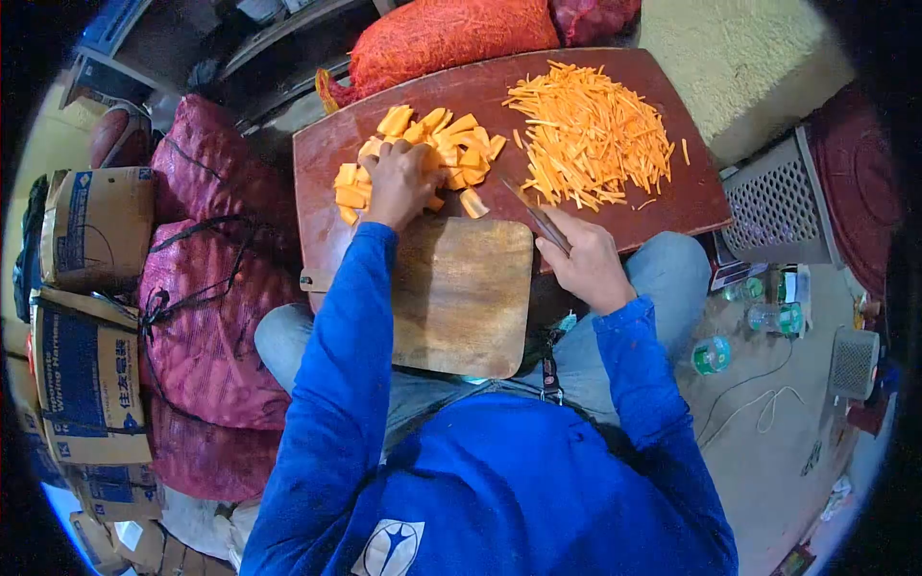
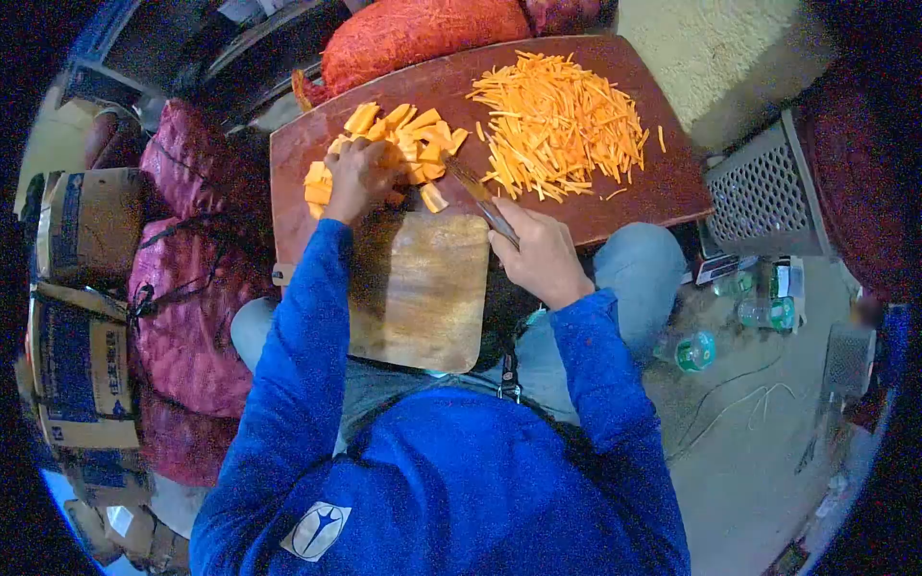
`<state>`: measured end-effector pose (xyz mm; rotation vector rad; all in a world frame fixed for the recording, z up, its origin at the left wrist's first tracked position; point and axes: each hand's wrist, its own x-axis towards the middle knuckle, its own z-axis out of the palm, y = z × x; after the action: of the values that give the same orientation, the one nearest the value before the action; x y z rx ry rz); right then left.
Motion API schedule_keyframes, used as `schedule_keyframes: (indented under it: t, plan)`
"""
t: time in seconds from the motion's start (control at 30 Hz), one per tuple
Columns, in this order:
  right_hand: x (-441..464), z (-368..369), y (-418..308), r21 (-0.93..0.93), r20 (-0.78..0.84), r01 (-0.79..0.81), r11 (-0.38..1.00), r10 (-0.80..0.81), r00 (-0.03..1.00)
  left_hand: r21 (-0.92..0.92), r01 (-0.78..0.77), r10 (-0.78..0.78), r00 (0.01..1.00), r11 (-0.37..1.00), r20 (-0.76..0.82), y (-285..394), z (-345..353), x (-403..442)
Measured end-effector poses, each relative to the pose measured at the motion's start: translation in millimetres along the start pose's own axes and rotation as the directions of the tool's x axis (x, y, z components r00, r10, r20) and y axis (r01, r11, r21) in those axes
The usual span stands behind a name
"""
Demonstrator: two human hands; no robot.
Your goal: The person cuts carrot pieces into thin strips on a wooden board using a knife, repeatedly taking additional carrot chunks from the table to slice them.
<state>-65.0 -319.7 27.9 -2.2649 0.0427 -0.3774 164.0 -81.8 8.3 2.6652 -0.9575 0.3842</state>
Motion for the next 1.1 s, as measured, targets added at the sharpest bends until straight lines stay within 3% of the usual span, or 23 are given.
schedule_keyframes:
  t: [0.13,0.2,0.33,0.4,0.47,0.53,0.63,0.77,0.87,0.97,1.1]
  plan:
    - [1.1,4.5,4.3,-0.031,0.003,0.014,0.999,-0.014,1.0,-0.041,-0.021,0.02,1.0,0.999,-0.018,-11.7,12.8,5.4]
    - [1.5,6.9,5.9,-0.028,-0.026,0.038,0.999,-0.039,0.999,-0.147,-0.034,0.011,0.988,0.989,-0.154,-13.7,10.0,1.2]
    - [4.4,1.7,-4.5,-0.001,0.038,0.001,1.0,-0.001,0.999,-0.184,0.03,-0.056,0.989,0.982,-0.134,-2.7,-25.3,-24.6]
    - [3.0,1.2,-7.1,0.022,0.003,0.041,0.999,-0.041,0.999,-0.263,-0.013,-0.034,0.984,0.965,-0.176,-0.1,-35.6,-54.9]
    - [-1.0,0.0,-10.7,0.02,0.001,0.061,0.998,-0.061,0.998,-0.285,0.021,-0.024,1.0,0.958,-0.006,24.0,-64.1,-91.5]
    - [-7.9,0.8,-13.4,0.02,0.003,0.08,0.997,-0.08,0.997,-0.218,-0.068,0.072,0.997,0.974,0.007,27.8,-63.2,-132.8]
    - [-20.0,5.1,-22.2,0.072,-0.009,0.178,0.981,-0.178,0.984,-0.266,0.005,0.009,0.999,0.964,0.051,41.9,-81.6,-168.7]
    - [-29.6,4.2,-65.2,0.207,0.197,0.043,0.977,-0.085,0.977,-0.317,0.118,-0.123,0.992,0.941,0.002,42.7,-82.8,-195.1]
    - [-32.8,12.6,-81.8,0.294,0.446,-0.073,0.953,-0.069,0.892,-0.254,0.132,-0.137,0.991,0.958,-0.003,38.7,-76.8,-203.2]
    - [-38.9,21.9,-99.8,0.197,0.563,-0.171,0.965,0.032,0.826,-0.265,0.091,-0.094,0.996,0.96,0.001,32.5,-71.0,-206.0]
    - [-43.4,27.1,-115.5,0.166,0.545,-0.122,0.978,0.012,0.838,-0.23,0.034,-0.032,0.999,0.973,0.014,34.5,-66.4,-203.1]
